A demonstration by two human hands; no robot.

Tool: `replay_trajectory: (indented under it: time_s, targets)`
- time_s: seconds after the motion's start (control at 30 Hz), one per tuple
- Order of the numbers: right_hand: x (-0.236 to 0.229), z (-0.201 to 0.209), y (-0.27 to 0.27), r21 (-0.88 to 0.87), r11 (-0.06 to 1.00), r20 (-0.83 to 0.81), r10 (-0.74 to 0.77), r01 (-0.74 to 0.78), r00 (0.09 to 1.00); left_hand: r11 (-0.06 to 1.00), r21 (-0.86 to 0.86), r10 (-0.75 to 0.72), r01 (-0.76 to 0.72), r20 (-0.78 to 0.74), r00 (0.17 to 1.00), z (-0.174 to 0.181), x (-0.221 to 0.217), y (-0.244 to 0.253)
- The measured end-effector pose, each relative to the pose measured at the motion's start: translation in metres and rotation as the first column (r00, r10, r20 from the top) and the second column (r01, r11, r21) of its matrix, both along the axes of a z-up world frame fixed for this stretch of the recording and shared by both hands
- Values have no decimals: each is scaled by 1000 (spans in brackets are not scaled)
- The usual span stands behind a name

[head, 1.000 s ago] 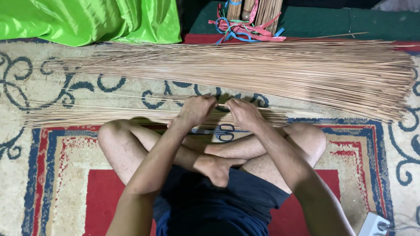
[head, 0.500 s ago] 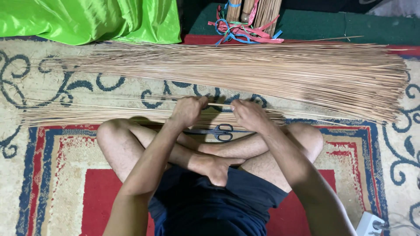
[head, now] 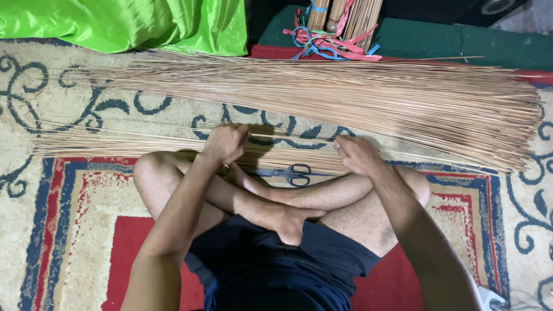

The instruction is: Sorting and trimming palm leaf ribs to assemble a broom

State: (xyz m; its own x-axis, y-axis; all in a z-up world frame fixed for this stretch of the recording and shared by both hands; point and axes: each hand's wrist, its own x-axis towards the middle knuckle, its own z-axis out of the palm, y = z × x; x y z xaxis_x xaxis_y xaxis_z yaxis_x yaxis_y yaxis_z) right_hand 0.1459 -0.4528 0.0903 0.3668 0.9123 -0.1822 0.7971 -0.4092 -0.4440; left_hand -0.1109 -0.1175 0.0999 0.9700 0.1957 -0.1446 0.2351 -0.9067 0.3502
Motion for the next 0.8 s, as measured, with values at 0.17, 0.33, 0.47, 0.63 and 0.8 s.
replay_trajectory:
  time_s: [0.17, 0.33, 0.47, 0.63, 0.8]
  targets:
    - [-28, 18, 34, -5, 1000, -31, 10, -10, 999, 1000, -16, -1, 1, 19, 1000, -8, 20, -33]
    - [-62, 18, 67, 51, 998, -101, 33, -28, 994, 999, -36, -29, 28, -31, 999, -4, 47, -73]
    - [-60, 6, 64, 17, 1000, -29, 15, -15, 999, 999, -22, -31, 30, -22, 999, 12, 48, -79]
    - [-31, 11, 30, -62, 998, 2, -27, 27, 1000, 1000, -15, 26, -25, 53, 998, 3, 20, -37]
    - [0, -8, 4, -55, 996, -35, -75, 73, 997, 994, 90, 66, -63, -31, 997, -25, -2, -6]
